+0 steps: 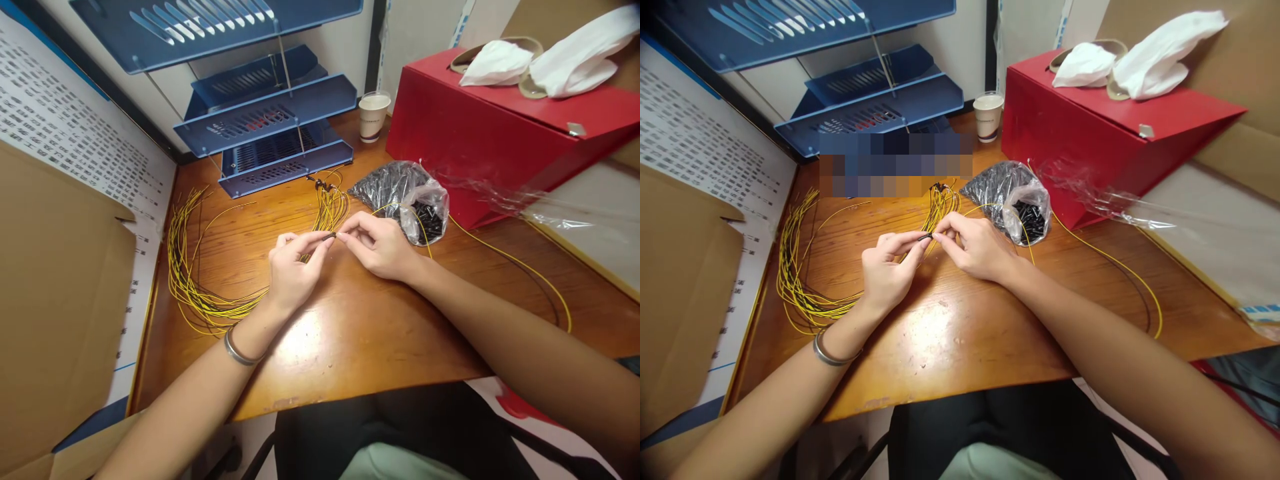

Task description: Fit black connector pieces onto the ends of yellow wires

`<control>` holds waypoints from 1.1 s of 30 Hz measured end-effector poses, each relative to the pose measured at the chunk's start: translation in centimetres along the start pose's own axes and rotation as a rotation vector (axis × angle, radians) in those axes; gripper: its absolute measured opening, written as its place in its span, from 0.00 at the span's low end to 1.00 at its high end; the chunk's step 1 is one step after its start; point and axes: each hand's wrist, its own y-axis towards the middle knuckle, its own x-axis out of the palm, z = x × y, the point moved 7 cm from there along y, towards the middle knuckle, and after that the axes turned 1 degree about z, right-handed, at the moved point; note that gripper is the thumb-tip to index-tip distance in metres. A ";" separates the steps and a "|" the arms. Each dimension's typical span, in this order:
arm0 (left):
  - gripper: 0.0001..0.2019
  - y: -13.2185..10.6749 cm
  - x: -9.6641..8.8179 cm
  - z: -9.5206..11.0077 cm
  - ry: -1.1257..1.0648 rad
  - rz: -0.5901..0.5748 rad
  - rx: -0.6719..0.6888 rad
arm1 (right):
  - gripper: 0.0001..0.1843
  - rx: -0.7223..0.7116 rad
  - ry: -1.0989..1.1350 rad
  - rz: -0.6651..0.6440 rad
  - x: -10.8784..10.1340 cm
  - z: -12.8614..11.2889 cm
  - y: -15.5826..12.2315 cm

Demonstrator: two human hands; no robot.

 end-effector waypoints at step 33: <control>0.08 1.1 1.3 -2.9 -0.236 -0.324 -0.169 | 0.12 -0.040 -0.302 -0.144 -0.6 -0.7 0.4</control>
